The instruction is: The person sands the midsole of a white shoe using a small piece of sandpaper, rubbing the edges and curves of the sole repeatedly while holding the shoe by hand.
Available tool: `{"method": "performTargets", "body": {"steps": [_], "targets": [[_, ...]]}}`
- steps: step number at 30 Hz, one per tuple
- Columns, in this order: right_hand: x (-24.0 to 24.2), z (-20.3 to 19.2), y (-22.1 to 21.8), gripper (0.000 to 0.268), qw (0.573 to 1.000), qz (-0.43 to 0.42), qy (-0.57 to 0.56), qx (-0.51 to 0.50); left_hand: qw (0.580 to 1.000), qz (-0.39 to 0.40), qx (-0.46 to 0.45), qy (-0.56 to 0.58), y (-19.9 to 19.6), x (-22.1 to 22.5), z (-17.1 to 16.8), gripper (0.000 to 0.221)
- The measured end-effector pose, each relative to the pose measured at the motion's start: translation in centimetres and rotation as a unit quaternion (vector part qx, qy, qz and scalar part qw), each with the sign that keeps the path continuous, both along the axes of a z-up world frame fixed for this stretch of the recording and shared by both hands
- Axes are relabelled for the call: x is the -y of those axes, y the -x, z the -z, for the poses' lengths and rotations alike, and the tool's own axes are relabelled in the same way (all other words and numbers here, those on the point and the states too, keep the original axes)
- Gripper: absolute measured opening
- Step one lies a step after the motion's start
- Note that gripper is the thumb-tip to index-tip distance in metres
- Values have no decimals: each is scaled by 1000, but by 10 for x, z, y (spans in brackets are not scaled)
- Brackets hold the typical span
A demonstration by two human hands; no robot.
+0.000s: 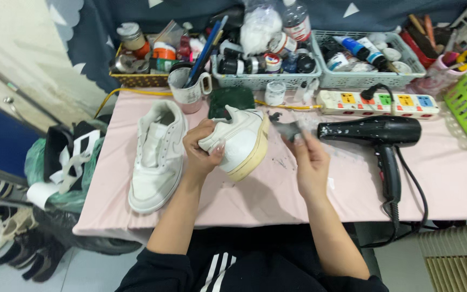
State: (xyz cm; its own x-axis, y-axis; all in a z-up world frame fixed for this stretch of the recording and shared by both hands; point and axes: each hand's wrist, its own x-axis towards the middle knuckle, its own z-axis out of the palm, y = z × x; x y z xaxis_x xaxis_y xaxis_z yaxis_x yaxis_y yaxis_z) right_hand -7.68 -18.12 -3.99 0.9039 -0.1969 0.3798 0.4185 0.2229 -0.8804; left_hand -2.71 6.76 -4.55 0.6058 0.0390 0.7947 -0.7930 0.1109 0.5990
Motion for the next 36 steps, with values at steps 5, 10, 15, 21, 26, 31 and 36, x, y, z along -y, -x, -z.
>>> {"method": "performTargets", "body": {"steps": [5, 10, 15, 21, 26, 31, 36], "targets": [[-42, 4, 36, 29, 944, 80, 314, 66, 994, -44, -85, 43, 37, -2, 16, 24], [-58, -4, 55, 27, 837, 83, 420, 340, 983, -51, -134, 117, 46, 6, 28, 25], [-54, 5, 53, 28, 871, 123, 397, 262, 967, -14, -194, 165, 52, 12, 35, 28], [-49, 9, 43, 21, 771, 71, 458, 437, 966, -14, -162, 199, 48, 11, 51, 23], [-54, 12, 46, 29, 859, 87, 411, 293, 953, -9, -154, 261, 42, 2, 75, 23], [-57, 24, 44, 31, 834, 33, 431, 342, 932, -18, -176, 318, 39, -7, 92, 28], [-62, 29, 43, 34, 869, 47, 391, 300, 939, -12, -149, 309, 41, -9, 91, 31]]}}
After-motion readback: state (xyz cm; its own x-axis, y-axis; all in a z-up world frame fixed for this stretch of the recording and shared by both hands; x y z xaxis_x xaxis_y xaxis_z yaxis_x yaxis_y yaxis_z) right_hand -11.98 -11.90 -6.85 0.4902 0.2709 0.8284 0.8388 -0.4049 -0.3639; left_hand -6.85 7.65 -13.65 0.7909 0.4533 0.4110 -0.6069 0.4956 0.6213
